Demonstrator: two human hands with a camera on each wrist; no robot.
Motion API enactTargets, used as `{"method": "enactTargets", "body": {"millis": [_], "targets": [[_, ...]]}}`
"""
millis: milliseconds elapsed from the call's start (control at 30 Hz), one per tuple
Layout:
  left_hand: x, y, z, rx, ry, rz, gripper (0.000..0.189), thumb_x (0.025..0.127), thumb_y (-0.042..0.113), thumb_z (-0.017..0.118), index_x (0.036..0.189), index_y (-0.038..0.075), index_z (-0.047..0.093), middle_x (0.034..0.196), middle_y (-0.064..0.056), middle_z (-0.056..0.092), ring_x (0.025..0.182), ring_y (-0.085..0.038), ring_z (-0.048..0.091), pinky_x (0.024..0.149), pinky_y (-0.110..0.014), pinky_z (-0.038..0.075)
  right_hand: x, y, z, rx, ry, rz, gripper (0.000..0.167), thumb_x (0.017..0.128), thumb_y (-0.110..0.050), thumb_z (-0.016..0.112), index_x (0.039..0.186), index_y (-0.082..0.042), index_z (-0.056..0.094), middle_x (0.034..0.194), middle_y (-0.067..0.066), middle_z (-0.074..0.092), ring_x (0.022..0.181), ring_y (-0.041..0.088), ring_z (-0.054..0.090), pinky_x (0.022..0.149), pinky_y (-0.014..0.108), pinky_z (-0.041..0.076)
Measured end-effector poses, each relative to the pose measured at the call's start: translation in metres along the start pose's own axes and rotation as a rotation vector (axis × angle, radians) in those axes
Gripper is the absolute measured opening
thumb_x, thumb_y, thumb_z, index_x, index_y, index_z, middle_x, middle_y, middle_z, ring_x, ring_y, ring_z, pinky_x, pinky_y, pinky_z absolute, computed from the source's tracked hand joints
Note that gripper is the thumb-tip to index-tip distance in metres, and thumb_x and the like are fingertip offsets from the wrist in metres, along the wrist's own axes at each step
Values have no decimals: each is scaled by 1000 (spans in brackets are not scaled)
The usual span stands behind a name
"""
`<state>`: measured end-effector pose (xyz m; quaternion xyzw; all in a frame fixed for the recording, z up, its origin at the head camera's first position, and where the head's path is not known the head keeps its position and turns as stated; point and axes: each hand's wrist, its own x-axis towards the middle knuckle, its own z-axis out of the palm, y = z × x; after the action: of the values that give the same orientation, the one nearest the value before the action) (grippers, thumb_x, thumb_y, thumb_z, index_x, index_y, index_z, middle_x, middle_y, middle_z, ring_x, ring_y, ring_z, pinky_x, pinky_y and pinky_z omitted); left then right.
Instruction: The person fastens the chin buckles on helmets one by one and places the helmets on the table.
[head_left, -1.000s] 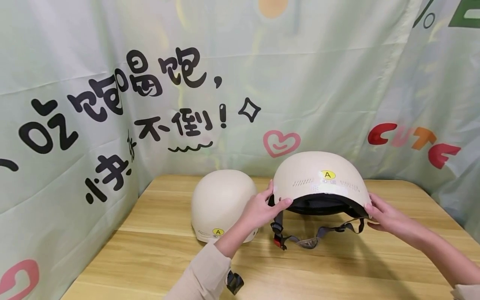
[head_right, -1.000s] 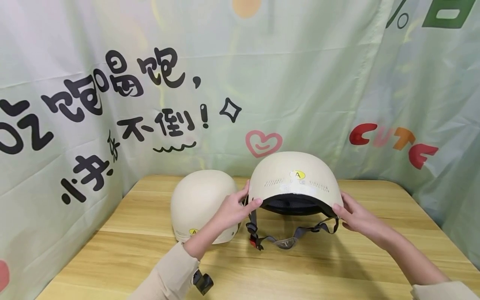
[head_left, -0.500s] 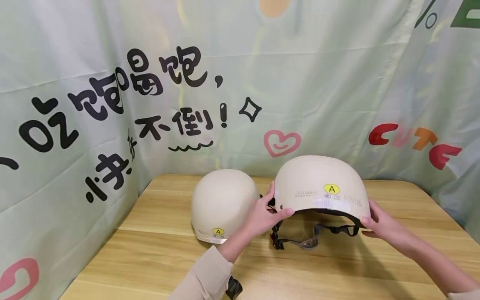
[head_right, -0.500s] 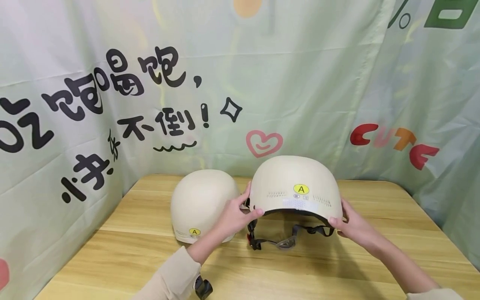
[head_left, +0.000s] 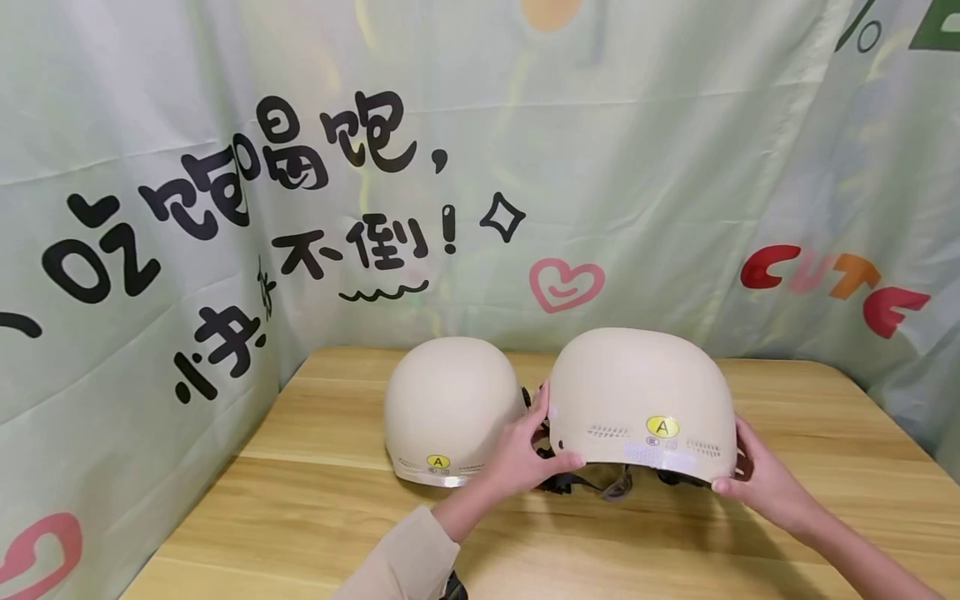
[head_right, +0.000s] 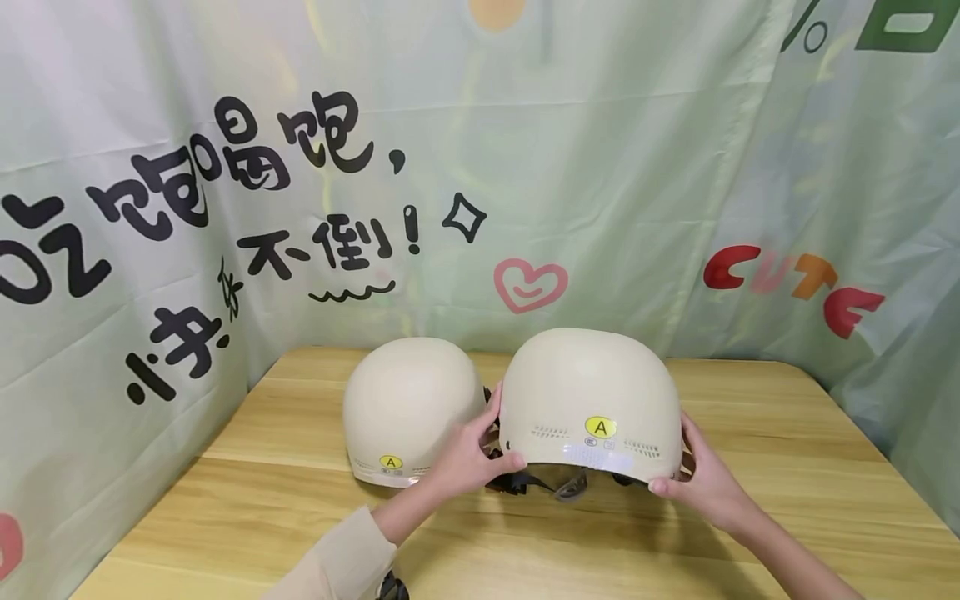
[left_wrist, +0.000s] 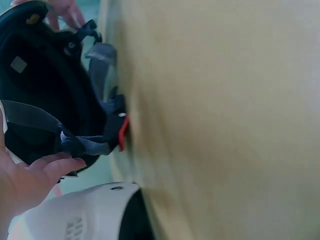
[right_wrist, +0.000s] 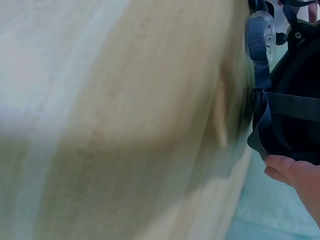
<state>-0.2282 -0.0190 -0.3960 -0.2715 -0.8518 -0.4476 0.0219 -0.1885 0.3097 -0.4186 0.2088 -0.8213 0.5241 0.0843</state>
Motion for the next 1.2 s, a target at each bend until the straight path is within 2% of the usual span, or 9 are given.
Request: {"method": "enactTargets", "body": {"millis": [200,400,500,667,733,767,867,967,1200], "targets": [[-8,-7,6,-98,-22,25,106,73,47,73,150,22,4,155,-12,7,138,-28,29,98,-29,45,-5,5,7,67,13,-43,92,77,-3,67,145,-29,12,129,-29,29,105,-15,44,74,9,47],[-13,-18,12,-51,18,80,111,69,67,62,150,17,5,154,-14,12,142,-30,18,109,-50,31,-9,4,11,37,26,-36,98,76,-4,70,149,-18,7,132,-30,23,109,-18,39,79,5,43],[-12,-21,14,-93,9,78,111,69,65,63,150,17,5,154,-14,9,141,-31,19,106,-45,37,-9,3,13,15,30,-27,102,72,2,70,149,-18,6,131,-30,23,108,-18,38,78,6,44],[-12,-23,14,-215,-82,28,111,72,43,74,150,22,-1,155,-15,-3,121,-29,51,80,-21,53,-12,2,17,-68,35,-25,115,62,10,75,150,-17,5,129,-33,23,105,-20,38,74,7,46],[-12,-23,13,-206,-107,31,113,71,35,77,150,23,-3,155,-16,-5,119,-28,53,81,-21,53,-14,2,18,-102,30,-28,119,60,9,78,150,-14,4,129,-34,21,106,-20,37,75,6,45],[-13,-23,13,-187,-117,36,114,70,33,78,150,24,-4,155,-16,-5,122,-29,51,85,-25,53,-15,1,19,-115,29,-19,121,59,9,79,150,-14,3,129,-34,20,106,-20,37,76,7,45],[-13,-23,13,-70,-127,59,117,69,38,77,149,24,-8,155,-14,-5,139,-32,26,104,-39,41,-17,1,19,-154,37,-7,122,58,6,81,150,-13,3,129,-35,19,105,-20,37,76,7,45],[-12,-23,13,1,-142,67,119,69,40,76,148,24,-11,155,-13,-4,143,-32,9,111,-49,27,-18,1,20,-185,54,-13,123,56,4,83,150,-11,5,129,-35,19,106,-20,36,78,2,40],[-11,-27,16,-149,-186,20,118,71,23,79,149,26,-10,155,-17,-10,136,-34,29,94,-25,47,-17,4,25,-191,77,-78,132,45,6,86,149,-8,6,132,-35,18,109,-24,31,87,-5,28]]}}
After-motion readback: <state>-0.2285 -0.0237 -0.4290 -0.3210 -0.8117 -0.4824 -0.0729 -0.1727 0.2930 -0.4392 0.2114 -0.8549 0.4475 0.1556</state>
